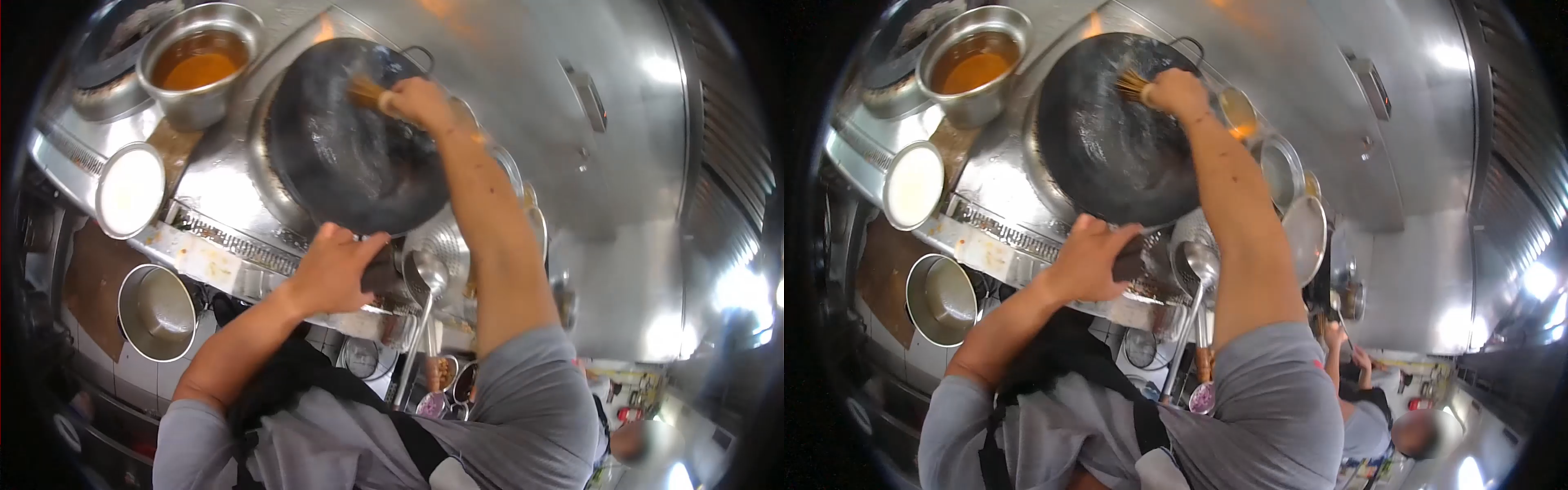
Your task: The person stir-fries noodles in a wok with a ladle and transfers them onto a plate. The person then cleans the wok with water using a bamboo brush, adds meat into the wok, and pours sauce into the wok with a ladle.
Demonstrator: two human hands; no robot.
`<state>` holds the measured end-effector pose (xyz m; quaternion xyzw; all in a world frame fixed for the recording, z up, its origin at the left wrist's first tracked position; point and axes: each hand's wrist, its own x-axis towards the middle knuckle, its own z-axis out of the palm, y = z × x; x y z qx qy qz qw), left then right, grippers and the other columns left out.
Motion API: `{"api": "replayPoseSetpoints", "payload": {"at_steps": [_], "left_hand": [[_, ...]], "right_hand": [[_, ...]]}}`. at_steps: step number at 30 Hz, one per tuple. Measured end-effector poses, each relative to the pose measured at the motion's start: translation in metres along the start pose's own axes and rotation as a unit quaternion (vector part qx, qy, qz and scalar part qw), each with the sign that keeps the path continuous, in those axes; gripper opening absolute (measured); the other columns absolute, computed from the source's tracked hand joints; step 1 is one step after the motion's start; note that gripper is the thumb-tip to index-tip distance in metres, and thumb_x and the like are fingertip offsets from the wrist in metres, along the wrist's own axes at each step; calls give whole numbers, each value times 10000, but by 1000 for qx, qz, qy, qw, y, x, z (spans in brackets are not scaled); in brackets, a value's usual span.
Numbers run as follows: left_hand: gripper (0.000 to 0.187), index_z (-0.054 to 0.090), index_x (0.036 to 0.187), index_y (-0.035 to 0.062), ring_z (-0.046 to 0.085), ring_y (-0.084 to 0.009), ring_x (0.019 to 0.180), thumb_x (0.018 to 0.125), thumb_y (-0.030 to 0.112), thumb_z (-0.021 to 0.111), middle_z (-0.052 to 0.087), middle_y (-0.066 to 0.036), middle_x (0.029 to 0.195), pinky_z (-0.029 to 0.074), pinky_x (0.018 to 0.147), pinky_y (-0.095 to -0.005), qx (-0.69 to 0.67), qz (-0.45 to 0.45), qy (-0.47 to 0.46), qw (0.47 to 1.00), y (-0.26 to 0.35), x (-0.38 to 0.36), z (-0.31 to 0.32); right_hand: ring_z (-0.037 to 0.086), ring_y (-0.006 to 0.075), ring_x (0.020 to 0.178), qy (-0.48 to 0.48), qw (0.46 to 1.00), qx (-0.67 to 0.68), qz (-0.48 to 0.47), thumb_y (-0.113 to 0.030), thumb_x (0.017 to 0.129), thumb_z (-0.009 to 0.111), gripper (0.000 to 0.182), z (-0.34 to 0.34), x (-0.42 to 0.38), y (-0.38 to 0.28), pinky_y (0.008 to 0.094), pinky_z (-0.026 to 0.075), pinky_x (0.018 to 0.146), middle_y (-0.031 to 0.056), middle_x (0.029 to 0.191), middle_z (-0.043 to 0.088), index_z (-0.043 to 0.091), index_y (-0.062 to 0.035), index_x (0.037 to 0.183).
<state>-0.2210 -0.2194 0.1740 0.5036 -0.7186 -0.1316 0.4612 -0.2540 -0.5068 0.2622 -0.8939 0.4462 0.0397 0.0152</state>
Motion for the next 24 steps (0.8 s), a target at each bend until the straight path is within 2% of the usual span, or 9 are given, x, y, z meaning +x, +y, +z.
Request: {"api": "replayPoseSetpoints", "payload": {"at_steps": [3,7,10,12,14,16,17,22,24], "left_hand": [[728,510,1199,48,580,-283,782,553,262,768,629,-111,794,364,789,-382,5,7,-8,1000,3,4,-1],[733,506,1197,49,581,-278,779,545,255,768,635,-110,799,361,793,-376,2,-7,-1,1000,0,-4,-1],[724,503,1203,46,588,-285,798,564,264,762,639,-107,808,358,800,-365,-8,-3,-24,1000,-1,-4,-4],[770,501,1232,63,571,-292,820,540,258,778,611,-119,817,356,824,-381,-24,-36,-22,999,4,1,-3],[757,504,1231,72,569,-290,819,540,237,765,609,-122,830,356,828,-380,-12,-35,-24,999,2,-2,-3],[738,503,1227,72,569,-290,812,549,227,749,611,-122,834,357,826,-380,-9,-18,-43,999,-1,-1,-7],[722,497,1223,72,570,-290,811,563,230,743,617,-112,834,356,829,-381,-6,-14,-50,999,-2,-1,-7],[710,492,1223,74,573,-288,815,578,239,738,627,-107,839,352,822,-376,-17,-6,-36,999,-5,-8,-7],[705,492,1222,74,574,-287,814,582,243,737,629,-107,841,350,817,-375,-2,-8,-39,999,-12,-5,-12]], "right_hand": [[623,388,935,109,991,62,-51,-402,826,553,377,59,-63,23,463,488,831,198,987,657,663,-128,1062],[626,369,941,21,995,13,-92,-391,821,590,370,57,-142,56,455,486,838,181,1000,661,664,-164,1103],[637,353,936,-26,983,17,-183,-382,798,622,367,29,-95,47,445,497,833,164,1006,670,679,-167,1090],[647,326,948,-33,995,62,-70,-373,769,656,391,15,-36,1,435,505,838,152,1023,676,686,-152,1089],[644,330,948,-29,958,265,110,-382,755,667,435,14,-25,-30,432,512,823,157,1036,671,668,-136,1114],[639,339,940,-5,950,292,109,-409,760,666,463,42,-59,-35,421,506,822,161,1020,670,654,-132,1130],[636,341,937,63,978,196,-13,-440,773,661,484,69,-73,-14,416,495,833,156,1006,671,643,-142,1154],[637,304,982,-18,985,143,-90,-414,821,629,456,49,-186,60,399,481,874,152,1017,675,650,-90,1141],[642,286,979,-43,974,173,-138,-395,825,630,444,44,-157,57,394,481,876,148,1007,679,656,-71,1127]]}}
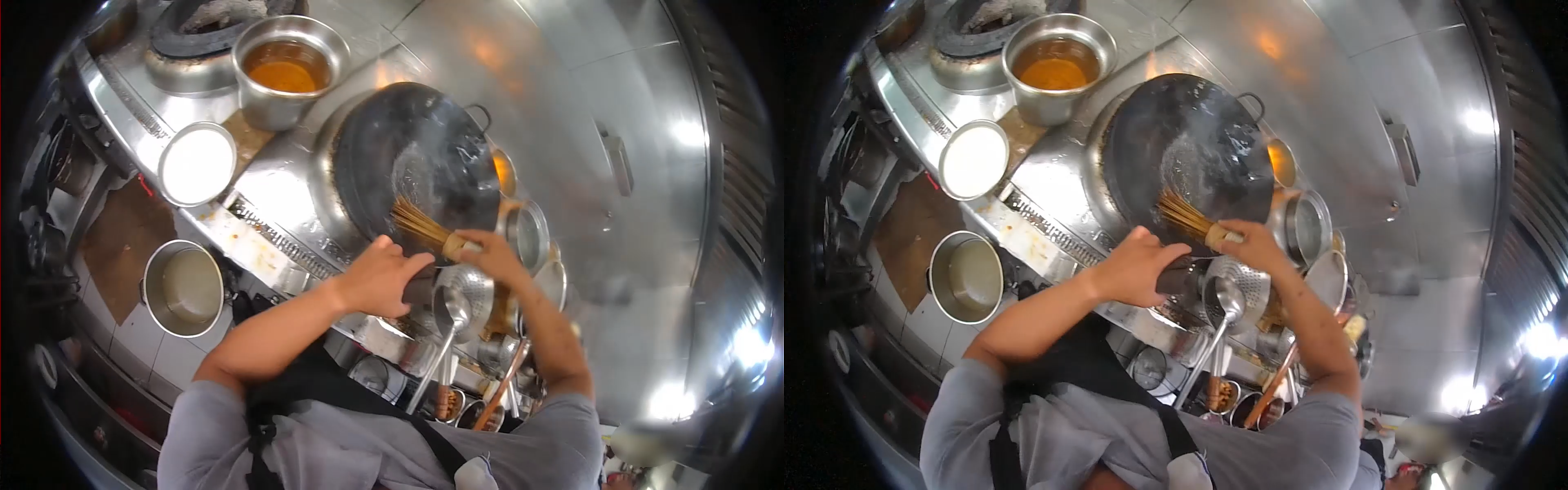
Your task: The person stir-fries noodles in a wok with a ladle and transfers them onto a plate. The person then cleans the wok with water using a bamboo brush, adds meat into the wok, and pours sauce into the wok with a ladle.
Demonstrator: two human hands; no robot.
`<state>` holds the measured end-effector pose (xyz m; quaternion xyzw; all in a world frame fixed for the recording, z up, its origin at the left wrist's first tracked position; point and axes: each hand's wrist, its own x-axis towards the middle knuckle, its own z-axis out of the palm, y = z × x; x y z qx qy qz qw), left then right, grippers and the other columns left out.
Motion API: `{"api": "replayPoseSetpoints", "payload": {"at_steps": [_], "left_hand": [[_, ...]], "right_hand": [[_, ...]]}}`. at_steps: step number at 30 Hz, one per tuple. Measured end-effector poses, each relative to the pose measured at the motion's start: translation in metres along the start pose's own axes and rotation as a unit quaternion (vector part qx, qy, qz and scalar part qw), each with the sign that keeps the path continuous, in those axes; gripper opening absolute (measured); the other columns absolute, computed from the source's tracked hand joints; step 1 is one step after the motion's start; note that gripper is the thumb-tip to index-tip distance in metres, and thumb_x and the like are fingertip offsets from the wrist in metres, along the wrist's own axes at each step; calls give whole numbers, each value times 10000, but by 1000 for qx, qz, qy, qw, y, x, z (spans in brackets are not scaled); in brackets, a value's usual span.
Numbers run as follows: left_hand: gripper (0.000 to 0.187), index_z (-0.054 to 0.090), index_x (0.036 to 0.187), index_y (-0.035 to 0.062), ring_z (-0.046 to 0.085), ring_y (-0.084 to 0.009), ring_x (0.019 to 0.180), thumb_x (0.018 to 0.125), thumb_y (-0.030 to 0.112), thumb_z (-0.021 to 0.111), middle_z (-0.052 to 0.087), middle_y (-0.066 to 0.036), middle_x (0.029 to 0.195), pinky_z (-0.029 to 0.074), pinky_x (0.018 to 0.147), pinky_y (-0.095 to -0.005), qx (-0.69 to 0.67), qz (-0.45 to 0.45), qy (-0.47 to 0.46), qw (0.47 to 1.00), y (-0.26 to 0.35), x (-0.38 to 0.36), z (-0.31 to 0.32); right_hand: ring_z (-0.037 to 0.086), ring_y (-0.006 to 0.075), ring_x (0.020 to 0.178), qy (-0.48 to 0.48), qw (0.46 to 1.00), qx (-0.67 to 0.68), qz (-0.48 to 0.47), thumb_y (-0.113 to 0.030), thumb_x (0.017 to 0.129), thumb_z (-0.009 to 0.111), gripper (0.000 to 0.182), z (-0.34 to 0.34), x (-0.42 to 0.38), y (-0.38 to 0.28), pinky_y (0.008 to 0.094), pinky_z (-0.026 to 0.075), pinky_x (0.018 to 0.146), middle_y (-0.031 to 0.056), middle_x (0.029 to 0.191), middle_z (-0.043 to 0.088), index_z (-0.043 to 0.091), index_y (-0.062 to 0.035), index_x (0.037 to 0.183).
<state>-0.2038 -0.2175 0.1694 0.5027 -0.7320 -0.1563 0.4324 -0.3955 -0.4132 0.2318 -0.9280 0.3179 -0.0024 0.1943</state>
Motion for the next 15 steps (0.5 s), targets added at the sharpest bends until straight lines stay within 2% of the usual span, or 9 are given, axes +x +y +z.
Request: {"api": "replayPoseSetpoints", "payload": {"at_steps": [2,4,6,8,9,10,11,13,15], "left_hand": [[710,498,1218,76,574,-286,813,574,251,740,631,-114,840,349,810,-371,-20,3,21,1000,5,0,8],[714,503,1214,77,575,-280,810,565,254,743,634,-101,855,348,811,-371,-20,1,6,1000,11,4,2],[715,507,1212,78,574,-270,812,559,251,743,635,-94,866,347,814,-369,0,-11,-22,1000,10,2,1],[706,510,1211,81,570,-262,817,563,242,739,634,-95,880,346,816,-368,2,9,-21,1000,8,1,3],[702,511,1210,83,568,-262,821,566,244,741,631,-97,878,347,822,-370,-9,16,-11,1000,7,2,2],[699,513,1210,86,566,-263,824,569,246,742,627,-99,875,347,828,-372,-23,19,-6,1000,6,0,2],[699,513,1210,86,566,-263,824,569,246,742,627,-99,875,347,828,-372,-26,15,-12,999,6,-3,3],[735,499,1214,68,580,-256,812,563,268,773,643,-84,832,347,805,-358,10,39,13,999,2,-2,5],[741,495,1219,66,579,-258,815,562,265,773,643,-85,840,350,808,-359,-4,32,7,999,4,1,1]], "right_hand": [[660,262,926,-84,991,44,-90,-322,801,652,391,-16,60,-2,388,506,835,138,990,688,672,-45,1077],[678,254,826,-89,971,173,140,-252,769,659,337,-33,131,-52,390,546,706,143,933,693,683,-52,1039],[595,153,564,123,928,276,217,-249,782,668,303,-9,161,-50,315,478,425,85,750,638,677,-79,1033],[601,168,569,137,964,171,151,-270,775,675,352,31,149,-38,332,480,422,87,758,640,666,-104,1085],[648,230,675,76,957,176,217,-306,776,684,397,20,109,-78,398,534,566,104,846,673,657,-119,1124],[654,257,760,61,992,53,101,-327,775,685,418,19,76,-69,410,527,671,116,907,678,654,-128,1141],[660,284,845,42,997,-68,-20,-348,774,685,440,10,47,-53,421,521,776,129,969,683,650,-137,1158],[630,288,989,-95,971,-220,27,-382,772,678,443,-29,10,-62,379,465,902,147,1069,660,657,-154,1151],[650,346,915,-101,922,-375,6,-381,775,630,398,-43,42,-21,444,503,811,187,995,668,678,-126,1077]]}}
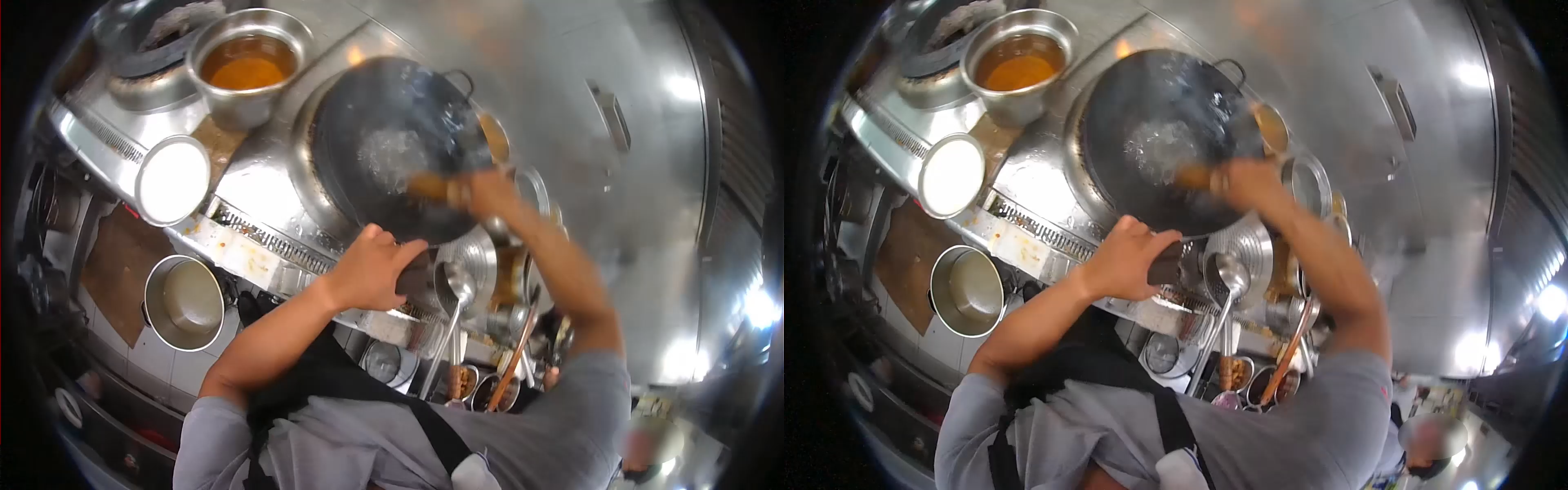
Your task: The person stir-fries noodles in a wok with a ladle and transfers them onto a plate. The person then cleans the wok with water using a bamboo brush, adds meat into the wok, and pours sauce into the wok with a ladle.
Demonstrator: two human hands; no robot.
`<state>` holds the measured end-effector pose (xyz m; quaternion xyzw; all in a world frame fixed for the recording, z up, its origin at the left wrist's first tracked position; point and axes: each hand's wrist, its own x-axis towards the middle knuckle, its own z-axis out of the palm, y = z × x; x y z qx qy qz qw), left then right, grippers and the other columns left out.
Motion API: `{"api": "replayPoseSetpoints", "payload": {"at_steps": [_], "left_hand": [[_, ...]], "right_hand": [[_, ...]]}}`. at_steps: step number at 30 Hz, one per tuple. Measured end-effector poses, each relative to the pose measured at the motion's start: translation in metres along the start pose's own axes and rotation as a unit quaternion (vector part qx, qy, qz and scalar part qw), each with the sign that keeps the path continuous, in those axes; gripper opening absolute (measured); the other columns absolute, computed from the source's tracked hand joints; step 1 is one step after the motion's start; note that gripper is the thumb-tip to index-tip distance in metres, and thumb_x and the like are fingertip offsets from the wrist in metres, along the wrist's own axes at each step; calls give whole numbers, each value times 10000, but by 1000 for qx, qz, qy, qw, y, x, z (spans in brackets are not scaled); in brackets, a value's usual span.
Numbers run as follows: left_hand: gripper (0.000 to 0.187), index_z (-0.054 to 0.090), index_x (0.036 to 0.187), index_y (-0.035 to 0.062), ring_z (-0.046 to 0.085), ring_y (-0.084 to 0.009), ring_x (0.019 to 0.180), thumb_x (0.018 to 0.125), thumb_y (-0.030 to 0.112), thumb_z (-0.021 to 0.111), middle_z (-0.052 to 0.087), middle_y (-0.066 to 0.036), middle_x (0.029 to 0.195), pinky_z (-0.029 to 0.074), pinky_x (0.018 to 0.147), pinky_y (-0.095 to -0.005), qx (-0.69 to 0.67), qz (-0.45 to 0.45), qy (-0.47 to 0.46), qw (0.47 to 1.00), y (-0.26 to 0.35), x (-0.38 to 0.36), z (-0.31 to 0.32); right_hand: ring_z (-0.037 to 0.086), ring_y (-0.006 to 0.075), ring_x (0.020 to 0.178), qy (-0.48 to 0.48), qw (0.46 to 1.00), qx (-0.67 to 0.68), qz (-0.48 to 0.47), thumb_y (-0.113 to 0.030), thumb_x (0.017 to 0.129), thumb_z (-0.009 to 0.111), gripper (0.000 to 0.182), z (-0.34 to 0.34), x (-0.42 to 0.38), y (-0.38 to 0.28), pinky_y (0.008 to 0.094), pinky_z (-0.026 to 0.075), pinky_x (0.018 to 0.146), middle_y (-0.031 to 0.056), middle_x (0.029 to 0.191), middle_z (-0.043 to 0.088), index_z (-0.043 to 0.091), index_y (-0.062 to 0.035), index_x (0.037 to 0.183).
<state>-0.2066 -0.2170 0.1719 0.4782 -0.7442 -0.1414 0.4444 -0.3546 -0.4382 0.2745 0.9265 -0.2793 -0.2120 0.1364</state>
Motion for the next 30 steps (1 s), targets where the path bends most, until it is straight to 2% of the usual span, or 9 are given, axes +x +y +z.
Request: {"api": "replayPoseSetpoints", "payload": {"at_steps": [4,7,12,15,16,17,21,26,30], "left_hand": [[678,523,1193,87,563,-271,803,578,258,752,603,-92,841,366,811,-380,-24,-8,16,1000,1,3,6],[680,526,1189,89,562,-267,794,571,259,752,596,-86,831,368,807,-379,-8,0,16,1000,2,-1,8],[749,498,1212,86,565,-260,795,557,297,793,612,-69,818,354,804,-381,-5,11,19,1000,-1,1,3],[738,500,1213,87,566,-263,792,566,294,789,612,-72,815,359,797,-385,-46,5,14,999,-9,-1,-2],[742,502,1217,83,570,-264,789,567,293,791,619,-77,822,359,793,-384,-53,11,6,999,-7,2,-5],[742,502,1217,83,570,-264,789,567,293,791,619,-77,822,359,793,-384,-57,19,0,998,-7,2,-5],[717,514,1216,74,563,-283,768,562,234,760,606,-96,845,366,796,-386,-39,-5,30,999,-3,0,-3],[784,494,1231,62,575,-267,821,546,279,807,624,-98,847,357,821,-373,-17,-4,0,1000,0,-2,-4],[765,500,1238,65,563,-278,813,557,264,786,603,-107,835,364,830,-381,-29,-11,-3,1000,2,4,-7]], "right_hand": [[665,363,792,15,927,285,243,-353,766,615,351,-41,78,2,440,533,717,186,853,683,696,-57,936],[638,373,922,172,939,261,143,-343,766,653,395,49,62,-24,460,502,819,196,973,664,655,-106,1083],[637,330,982,112,928,353,50,-320,792,708,436,77,-49,28,408,492,868,161,1081,657,623,-164,1190],[660,235,968,68,943,281,164,-377,828,669,408,64,13,107,338,499,847,138,1046,681,651,-133,1155],[660,233,966,66,932,285,213,-391,829,665,404,46,43,92,336,498,841,133,1037,685,661,-132,1138],[658,295,932,225,899,355,125,-428,810,637,383,54,76,65,399,501,807,146,976,687,679,-169,1090],[629,380,915,288,834,443,156,-365,795,658,326,50,88,-81,424,494,820,168,950,673,678,-143,1033],[646,336,842,56,975,206,66,-393,808,636,334,9,-32,-56,440,492,834,161,977,661,669,-205,1083],[645,327,900,27,976,131,170,-440,832,543,350,18,69,32,439,493,829,175,959,669,704,-186,1011]]}}
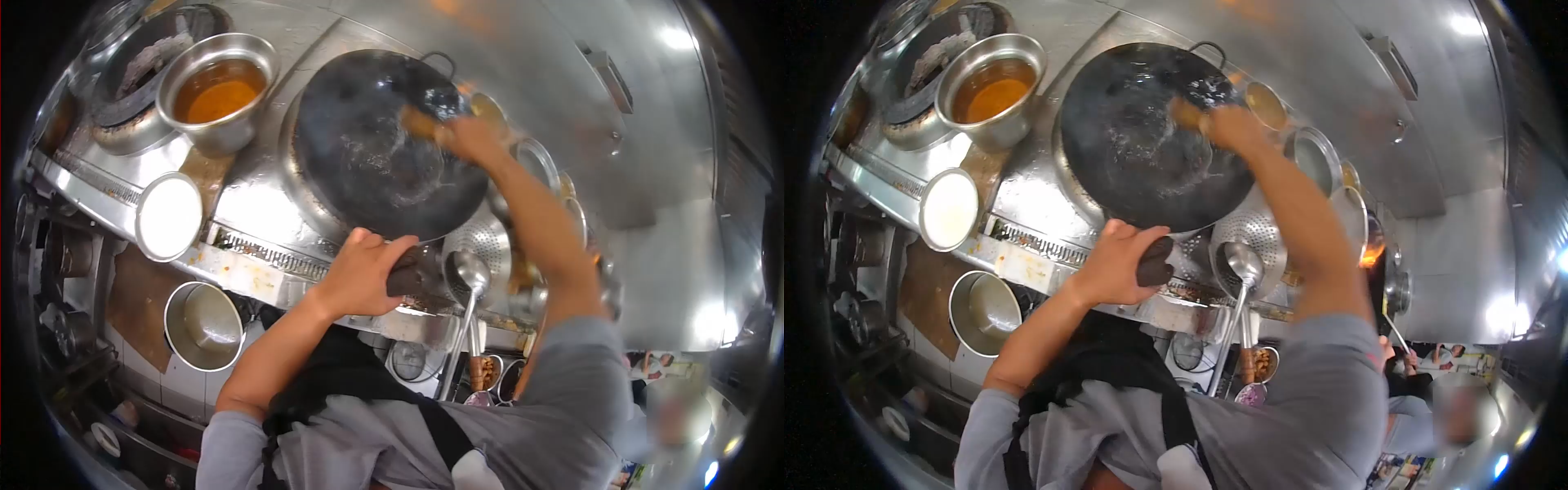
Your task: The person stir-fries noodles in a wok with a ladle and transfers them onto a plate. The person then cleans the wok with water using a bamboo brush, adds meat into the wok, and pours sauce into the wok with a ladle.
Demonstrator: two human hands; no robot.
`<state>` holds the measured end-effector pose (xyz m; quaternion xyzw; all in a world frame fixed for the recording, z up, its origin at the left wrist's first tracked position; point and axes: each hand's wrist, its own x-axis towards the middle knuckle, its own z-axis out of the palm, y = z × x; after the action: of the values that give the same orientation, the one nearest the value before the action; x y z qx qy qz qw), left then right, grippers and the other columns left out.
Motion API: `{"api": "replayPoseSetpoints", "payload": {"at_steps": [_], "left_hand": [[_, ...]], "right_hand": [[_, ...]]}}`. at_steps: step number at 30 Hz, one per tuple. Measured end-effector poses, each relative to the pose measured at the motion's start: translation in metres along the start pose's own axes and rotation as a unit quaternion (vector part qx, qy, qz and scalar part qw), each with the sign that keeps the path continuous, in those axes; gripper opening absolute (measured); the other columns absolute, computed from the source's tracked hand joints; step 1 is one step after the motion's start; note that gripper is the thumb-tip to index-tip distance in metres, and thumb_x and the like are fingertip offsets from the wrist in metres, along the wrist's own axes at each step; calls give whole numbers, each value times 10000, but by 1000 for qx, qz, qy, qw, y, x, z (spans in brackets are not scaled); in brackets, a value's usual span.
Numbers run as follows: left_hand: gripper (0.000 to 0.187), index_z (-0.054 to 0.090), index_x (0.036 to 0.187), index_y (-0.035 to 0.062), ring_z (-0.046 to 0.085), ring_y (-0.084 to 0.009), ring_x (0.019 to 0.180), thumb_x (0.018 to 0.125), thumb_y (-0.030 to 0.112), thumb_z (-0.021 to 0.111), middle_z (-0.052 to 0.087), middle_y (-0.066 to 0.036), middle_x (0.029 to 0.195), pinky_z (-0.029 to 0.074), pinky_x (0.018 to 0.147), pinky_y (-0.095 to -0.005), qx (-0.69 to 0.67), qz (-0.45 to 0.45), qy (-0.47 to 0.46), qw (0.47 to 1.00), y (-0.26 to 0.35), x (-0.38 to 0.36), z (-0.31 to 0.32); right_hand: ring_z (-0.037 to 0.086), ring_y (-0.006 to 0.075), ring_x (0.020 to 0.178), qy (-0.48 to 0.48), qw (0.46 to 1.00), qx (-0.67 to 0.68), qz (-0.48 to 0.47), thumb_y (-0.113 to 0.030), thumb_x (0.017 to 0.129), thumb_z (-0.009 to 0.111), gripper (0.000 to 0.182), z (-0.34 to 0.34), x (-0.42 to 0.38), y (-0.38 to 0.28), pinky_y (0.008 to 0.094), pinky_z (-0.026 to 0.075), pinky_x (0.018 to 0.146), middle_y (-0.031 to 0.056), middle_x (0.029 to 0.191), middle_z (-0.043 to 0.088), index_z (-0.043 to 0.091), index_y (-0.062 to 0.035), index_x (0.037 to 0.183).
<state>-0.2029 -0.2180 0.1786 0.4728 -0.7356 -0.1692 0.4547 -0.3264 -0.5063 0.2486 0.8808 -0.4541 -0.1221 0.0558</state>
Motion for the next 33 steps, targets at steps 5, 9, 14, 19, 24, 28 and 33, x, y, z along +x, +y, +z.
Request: {"api": "replayPoseSetpoints", "payload": {"at_steps": [5,9,14,19,24,28,33], "left_hand": [[730,508,1230,70,549,-276,796,571,250,768,593,-101,850,367,815,-384,27,-11,4,1000,2,0,11],[766,510,1216,59,556,-269,757,540,275,799,597,-92,766,364,806,-363,30,4,38,999,-1,2,8],[715,502,1230,68,555,-274,773,582,243,750,607,-77,821,360,802,-375,-34,-8,-2,999,-15,-2,-13],[721,500,1222,65,565,-295,786,573,248,755,605,-107,837,360,804,-390,17,-15,9,1000,-7,0,-4],[719,514,1211,69,544,-302,814,563,248,768,589,-117,834,367,819,-402,13,-9,-6,1000,-4,2,7],[748,508,1224,71,532,-318,861,548,243,780,583,-136,882,365,846,-409,12,-33,-13,999,6,8,15],[765,502,1234,68,524,-330,869,541,227,784,573,-136,886,362,853,-400,25,-8,-20,999,4,13,16]], "right_hand": [[646,362,906,107,986,124,-25,-302,812,597,320,35,-25,-40,444,506,820,204,973,665,673,-155,1087],[650,333,918,111,963,221,-106,-443,832,604,420,75,-101,28,421,500,837,150,991,678,639,-169,1148],[648,343,915,165,967,196,-13,-432,844,595,398,48,0,62,442,503,806,165,1000,673,637,-144,1116],[623,408,900,204,908,367,-5,-399,814,626,346,52,-30,-120,481,496,789,195,915,657,637,-169,1072],[649,376,742,119,963,123,-210,-366,834,581,332,31,-106,-39,456,526,664,169,758,647,640,-161,1089],[671,334,857,-19,998,59,-31,-285,798,513,311,-13,15,-14,427,539,741,209,928,673,705,-93,948],[631,361,965,94,969,217,-69,-325,841,549,287,41,-60,-78,460,489,862,205,1017,653,666,-128,1013]]}}
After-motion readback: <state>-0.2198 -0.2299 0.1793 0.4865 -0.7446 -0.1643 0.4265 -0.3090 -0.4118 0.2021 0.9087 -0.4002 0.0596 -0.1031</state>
